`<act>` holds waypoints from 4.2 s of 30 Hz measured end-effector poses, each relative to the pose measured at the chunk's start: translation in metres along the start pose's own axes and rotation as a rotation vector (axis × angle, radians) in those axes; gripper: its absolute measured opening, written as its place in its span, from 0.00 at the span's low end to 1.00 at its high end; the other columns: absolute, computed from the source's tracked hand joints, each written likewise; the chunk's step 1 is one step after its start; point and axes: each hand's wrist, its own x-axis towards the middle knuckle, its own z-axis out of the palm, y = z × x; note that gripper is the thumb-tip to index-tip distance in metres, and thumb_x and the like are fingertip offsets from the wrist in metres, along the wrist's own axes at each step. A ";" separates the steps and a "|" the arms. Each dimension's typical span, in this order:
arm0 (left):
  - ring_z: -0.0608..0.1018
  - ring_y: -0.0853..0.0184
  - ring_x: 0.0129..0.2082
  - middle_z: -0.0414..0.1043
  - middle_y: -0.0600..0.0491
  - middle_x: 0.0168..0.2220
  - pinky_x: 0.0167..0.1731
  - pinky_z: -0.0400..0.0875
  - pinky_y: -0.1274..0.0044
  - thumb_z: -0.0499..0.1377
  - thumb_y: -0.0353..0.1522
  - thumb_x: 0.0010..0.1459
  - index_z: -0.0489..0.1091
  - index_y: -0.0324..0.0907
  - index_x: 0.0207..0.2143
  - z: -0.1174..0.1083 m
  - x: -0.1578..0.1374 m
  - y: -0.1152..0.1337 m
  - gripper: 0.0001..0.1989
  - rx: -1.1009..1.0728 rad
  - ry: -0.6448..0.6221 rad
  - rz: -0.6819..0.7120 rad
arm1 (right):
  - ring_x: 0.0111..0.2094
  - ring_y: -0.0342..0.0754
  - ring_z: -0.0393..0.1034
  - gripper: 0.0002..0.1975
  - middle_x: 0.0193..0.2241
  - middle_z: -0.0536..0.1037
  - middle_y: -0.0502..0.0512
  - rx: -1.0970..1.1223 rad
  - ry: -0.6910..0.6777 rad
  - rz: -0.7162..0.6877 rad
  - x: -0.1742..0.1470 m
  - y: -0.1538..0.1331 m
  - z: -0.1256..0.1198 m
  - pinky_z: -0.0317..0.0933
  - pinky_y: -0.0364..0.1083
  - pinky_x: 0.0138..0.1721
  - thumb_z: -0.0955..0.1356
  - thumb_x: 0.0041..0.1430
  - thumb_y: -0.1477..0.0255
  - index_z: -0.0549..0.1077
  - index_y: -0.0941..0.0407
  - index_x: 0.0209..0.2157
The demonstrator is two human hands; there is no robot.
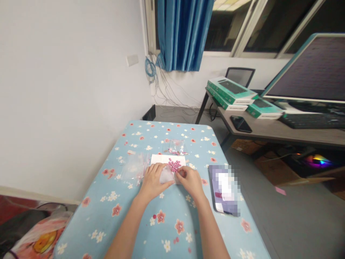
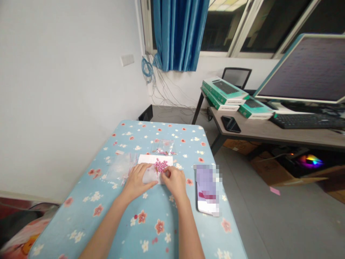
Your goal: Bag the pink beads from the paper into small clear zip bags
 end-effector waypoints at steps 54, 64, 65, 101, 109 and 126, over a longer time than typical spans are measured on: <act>0.67 0.59 0.49 0.67 0.50 0.48 0.48 0.61 0.66 0.62 0.40 0.50 0.59 0.44 0.51 0.003 -0.001 -0.001 0.27 -0.013 -0.021 0.019 | 0.33 0.46 0.66 0.10 0.25 0.73 0.49 -0.103 0.048 0.082 0.001 -0.002 -0.001 0.46 0.44 0.35 0.64 0.53 0.71 0.75 0.54 0.36; 0.67 0.59 0.49 0.67 0.50 0.48 0.48 0.61 0.66 0.62 0.40 0.50 0.60 0.45 0.51 0.004 -0.001 -0.002 0.27 -0.017 -0.018 0.022 | 0.32 0.46 0.65 0.10 0.24 0.73 0.50 -0.099 0.042 0.084 0.001 -0.004 0.000 0.47 0.44 0.35 0.62 0.53 0.74 0.75 0.54 0.33; 0.67 0.59 0.49 0.67 0.50 0.48 0.48 0.61 0.66 0.62 0.40 0.50 0.60 0.45 0.51 0.004 -0.001 -0.002 0.27 -0.018 -0.018 0.022 | 0.32 0.46 0.65 0.10 0.24 0.72 0.50 -0.103 0.043 0.088 0.001 -0.005 -0.001 0.47 0.44 0.35 0.62 0.53 0.74 0.75 0.54 0.32; 0.68 0.58 0.49 0.67 0.49 0.47 0.48 0.62 0.66 0.62 0.40 0.50 0.60 0.45 0.52 0.003 -0.001 -0.001 0.27 -0.018 -0.029 0.016 | 0.25 0.44 0.62 0.09 0.23 0.73 0.51 0.275 0.014 0.023 0.003 -0.004 -0.002 0.53 0.42 0.29 0.65 0.53 0.66 0.73 0.57 0.28; 0.68 0.58 0.48 0.67 0.49 0.47 0.47 0.62 0.66 0.62 0.40 0.49 0.60 0.45 0.52 0.003 -0.001 -0.002 0.28 -0.019 -0.021 0.020 | 0.25 0.43 0.60 0.08 0.23 0.71 0.49 0.457 -0.109 -0.042 -0.001 -0.017 -0.003 0.55 0.42 0.28 0.65 0.53 0.67 0.73 0.57 0.29; 0.67 0.58 0.49 0.67 0.49 0.47 0.48 0.62 0.65 0.63 0.39 0.49 0.61 0.45 0.51 0.004 -0.001 -0.003 0.27 -0.022 -0.016 0.012 | 0.27 0.44 0.64 0.07 0.22 0.71 0.48 -0.080 0.017 0.005 0.000 -0.005 -0.005 0.50 0.43 0.33 0.66 0.52 0.67 0.72 0.55 0.27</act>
